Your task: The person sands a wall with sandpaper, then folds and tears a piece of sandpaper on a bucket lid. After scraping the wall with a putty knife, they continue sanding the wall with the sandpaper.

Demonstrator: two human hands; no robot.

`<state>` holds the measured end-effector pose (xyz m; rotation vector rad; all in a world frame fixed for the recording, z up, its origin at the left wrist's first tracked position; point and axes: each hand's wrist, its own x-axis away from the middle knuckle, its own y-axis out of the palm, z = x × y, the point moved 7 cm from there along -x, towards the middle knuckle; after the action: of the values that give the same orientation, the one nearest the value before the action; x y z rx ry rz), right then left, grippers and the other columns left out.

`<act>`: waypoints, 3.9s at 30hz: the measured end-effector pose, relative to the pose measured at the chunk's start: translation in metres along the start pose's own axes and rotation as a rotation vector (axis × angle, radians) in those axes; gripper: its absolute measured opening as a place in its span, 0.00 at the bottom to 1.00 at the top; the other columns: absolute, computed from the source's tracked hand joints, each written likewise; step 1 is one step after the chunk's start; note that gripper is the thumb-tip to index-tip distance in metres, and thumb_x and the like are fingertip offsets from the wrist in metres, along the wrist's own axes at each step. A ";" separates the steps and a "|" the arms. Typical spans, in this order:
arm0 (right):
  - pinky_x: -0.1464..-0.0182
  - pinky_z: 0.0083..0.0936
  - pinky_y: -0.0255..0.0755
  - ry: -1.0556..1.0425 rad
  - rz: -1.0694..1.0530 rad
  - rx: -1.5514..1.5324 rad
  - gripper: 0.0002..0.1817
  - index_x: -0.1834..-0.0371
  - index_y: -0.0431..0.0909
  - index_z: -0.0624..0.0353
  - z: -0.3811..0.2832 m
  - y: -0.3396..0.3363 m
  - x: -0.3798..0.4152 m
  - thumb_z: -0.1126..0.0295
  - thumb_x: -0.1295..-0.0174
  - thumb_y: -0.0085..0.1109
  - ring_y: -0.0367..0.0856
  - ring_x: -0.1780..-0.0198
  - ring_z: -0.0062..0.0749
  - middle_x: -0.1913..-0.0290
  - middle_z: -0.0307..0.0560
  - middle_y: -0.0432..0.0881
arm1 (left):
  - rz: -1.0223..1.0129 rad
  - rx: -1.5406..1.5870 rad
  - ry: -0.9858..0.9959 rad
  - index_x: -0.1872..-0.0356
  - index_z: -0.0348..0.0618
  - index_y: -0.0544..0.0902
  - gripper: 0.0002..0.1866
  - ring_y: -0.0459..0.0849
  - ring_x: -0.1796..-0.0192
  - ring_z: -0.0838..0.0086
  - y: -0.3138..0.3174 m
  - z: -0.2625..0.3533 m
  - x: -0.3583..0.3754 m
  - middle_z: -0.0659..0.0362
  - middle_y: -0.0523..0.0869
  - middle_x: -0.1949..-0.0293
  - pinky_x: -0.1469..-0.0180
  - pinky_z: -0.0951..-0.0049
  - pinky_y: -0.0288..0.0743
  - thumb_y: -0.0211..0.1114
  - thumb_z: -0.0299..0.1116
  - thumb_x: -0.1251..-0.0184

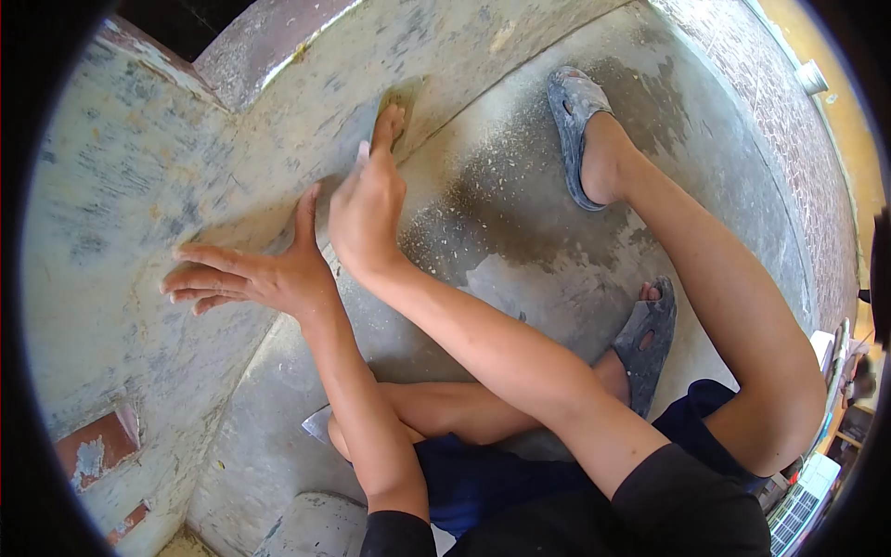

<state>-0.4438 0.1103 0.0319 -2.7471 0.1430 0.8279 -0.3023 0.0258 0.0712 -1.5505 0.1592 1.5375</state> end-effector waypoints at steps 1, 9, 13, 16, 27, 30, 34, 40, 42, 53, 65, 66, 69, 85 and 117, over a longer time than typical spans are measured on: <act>0.31 0.42 0.71 0.059 -0.105 -0.117 0.28 0.23 0.52 0.78 -0.004 0.007 0.006 0.78 0.23 0.40 0.73 0.31 0.66 0.27 0.83 0.61 | 0.012 -0.004 0.002 0.18 0.35 0.42 0.81 0.21 0.19 0.37 0.001 -0.003 -0.003 0.30 0.30 0.20 0.28 0.25 0.18 0.82 0.72 0.66; 0.26 0.39 0.66 0.634 -0.456 -0.120 0.36 0.22 0.47 0.81 0.087 0.001 -0.093 0.88 0.36 0.45 0.76 0.33 0.58 0.31 0.84 0.65 | 0.015 -0.024 0.023 0.18 0.35 0.40 0.84 0.20 0.18 0.40 0.000 0.000 -0.003 0.31 0.28 0.20 0.26 0.29 0.16 0.80 0.74 0.68; 0.28 0.38 0.68 0.227 -0.432 -0.155 0.42 0.20 0.40 0.78 0.054 0.008 -0.019 0.89 0.38 0.47 0.76 0.35 0.54 0.29 0.79 0.65 | 0.003 -0.053 -0.005 0.18 0.36 0.39 0.84 0.20 0.18 0.41 0.001 0.000 -0.004 0.31 0.28 0.20 0.26 0.28 0.16 0.80 0.74 0.69; 0.29 0.40 0.69 0.641 -0.412 -0.062 0.34 0.27 0.54 0.83 0.144 0.021 -0.089 0.86 0.37 0.50 0.76 0.35 0.58 0.33 0.78 0.69 | 0.008 -0.011 0.060 0.17 0.37 0.39 0.84 0.19 0.18 0.41 0.000 -0.003 -0.005 0.32 0.27 0.20 0.26 0.30 0.13 0.80 0.74 0.69; 0.22 0.35 0.61 0.483 -0.391 0.066 0.38 0.21 0.45 0.78 0.142 0.004 -0.112 0.83 0.32 0.50 0.67 0.25 0.56 0.23 0.77 0.58 | -0.004 -0.037 0.040 0.17 0.43 0.36 0.85 0.19 0.18 0.42 0.000 0.001 -0.004 0.35 0.26 0.19 0.27 0.24 0.18 0.85 0.69 0.70; 0.45 0.38 0.83 0.626 -0.158 -0.103 0.22 0.37 0.67 0.81 0.164 -0.006 -0.148 0.82 0.33 0.49 0.87 0.50 0.54 0.49 0.71 0.82 | -0.005 -0.015 0.031 0.17 0.40 0.37 0.84 0.18 0.18 0.43 -0.001 -0.001 -0.003 0.34 0.26 0.19 0.27 0.28 0.14 0.82 0.72 0.69; 0.48 0.38 0.84 -0.067 -0.169 0.292 0.31 0.27 0.61 0.78 0.109 -0.004 -0.087 0.83 0.36 0.49 0.87 0.52 0.56 0.47 0.72 0.81 | 0.025 -0.024 0.019 0.17 0.37 0.39 0.83 0.18 0.18 0.43 0.002 0.002 -0.005 0.33 0.27 0.19 0.27 0.31 0.11 0.81 0.74 0.68; 0.31 0.44 0.70 0.443 -0.237 0.042 0.38 0.26 0.57 0.78 0.166 0.004 -0.128 0.84 0.42 0.55 0.76 0.36 0.68 0.41 0.77 0.78 | -0.018 -0.032 -0.006 0.18 0.35 0.38 0.84 0.18 0.18 0.44 -0.001 0.003 -0.005 0.33 0.27 0.19 0.26 0.32 0.11 0.81 0.74 0.69; 0.33 0.45 0.71 0.353 -0.174 0.070 0.37 0.26 0.57 0.77 0.149 -0.001 -0.133 0.84 0.42 0.55 0.78 0.38 0.69 0.43 0.76 0.79 | 0.004 -0.035 0.002 0.18 0.35 0.38 0.84 0.18 0.18 0.44 0.001 0.003 -0.005 0.33 0.27 0.19 0.26 0.33 0.11 0.81 0.74 0.69; 0.35 0.43 0.75 0.335 -0.314 0.157 0.24 0.40 0.68 0.79 0.144 0.001 -0.119 0.82 0.39 0.58 0.80 0.38 0.62 0.42 0.75 0.79 | 0.031 -0.047 0.003 0.17 0.37 0.38 0.85 0.18 0.18 0.45 0.002 0.008 -0.006 0.34 0.26 0.19 0.25 0.31 0.14 0.81 0.73 0.70; 0.54 0.41 0.79 0.756 -0.296 -0.309 0.12 0.53 0.77 0.76 0.200 0.007 -0.126 0.81 0.37 0.52 0.86 0.53 0.48 0.50 0.66 0.84 | 0.015 -0.021 0.007 0.17 0.38 0.38 0.84 0.20 0.17 0.44 0.000 0.005 -0.006 0.34 0.27 0.19 0.25 0.31 0.13 0.82 0.72 0.69; 0.46 0.39 0.77 1.025 -0.243 -0.384 0.15 0.49 0.77 0.77 0.218 0.010 -0.132 0.81 0.38 0.52 0.84 0.46 0.51 0.47 0.68 0.83 | 0.011 -0.012 0.001 0.17 0.38 0.38 0.84 0.20 0.18 0.43 0.001 0.005 -0.006 0.34 0.27 0.19 0.26 0.31 0.12 0.82 0.73 0.69; 0.47 0.40 0.77 0.620 -0.340 -0.104 0.15 0.49 0.77 0.78 0.186 0.002 -0.123 0.81 0.37 0.52 0.85 0.49 0.52 0.49 0.69 0.84 | 0.006 -0.011 -0.006 0.17 0.39 0.38 0.84 0.19 0.18 0.42 -0.001 0.005 -0.003 0.34 0.27 0.19 0.26 0.31 0.12 0.82 0.73 0.69; 0.55 0.35 0.77 0.235 -0.201 0.098 0.16 0.48 0.77 0.72 0.206 0.025 -0.093 0.84 0.40 0.48 0.83 0.55 0.44 0.52 0.61 0.83 | 0.017 0.026 -0.010 0.17 0.37 0.39 0.82 0.20 0.18 0.38 0.000 0.009 -0.006 0.31 0.27 0.20 0.29 0.23 0.15 0.83 0.70 0.66; 0.67 0.41 0.74 1.113 -0.615 -0.508 0.08 0.62 0.78 0.74 0.126 0.028 -0.034 0.88 0.43 0.50 0.83 0.63 0.43 0.63 0.57 0.81 | -0.016 0.123 -0.054 0.17 0.39 0.41 0.78 0.18 0.19 0.40 0.002 0.001 -0.004 0.33 0.27 0.19 0.28 0.26 0.13 0.82 0.68 0.60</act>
<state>-0.5438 0.1193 -0.0563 -3.0322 -0.7496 -0.9573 -0.3049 0.0231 0.0741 -1.4088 0.2063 1.5266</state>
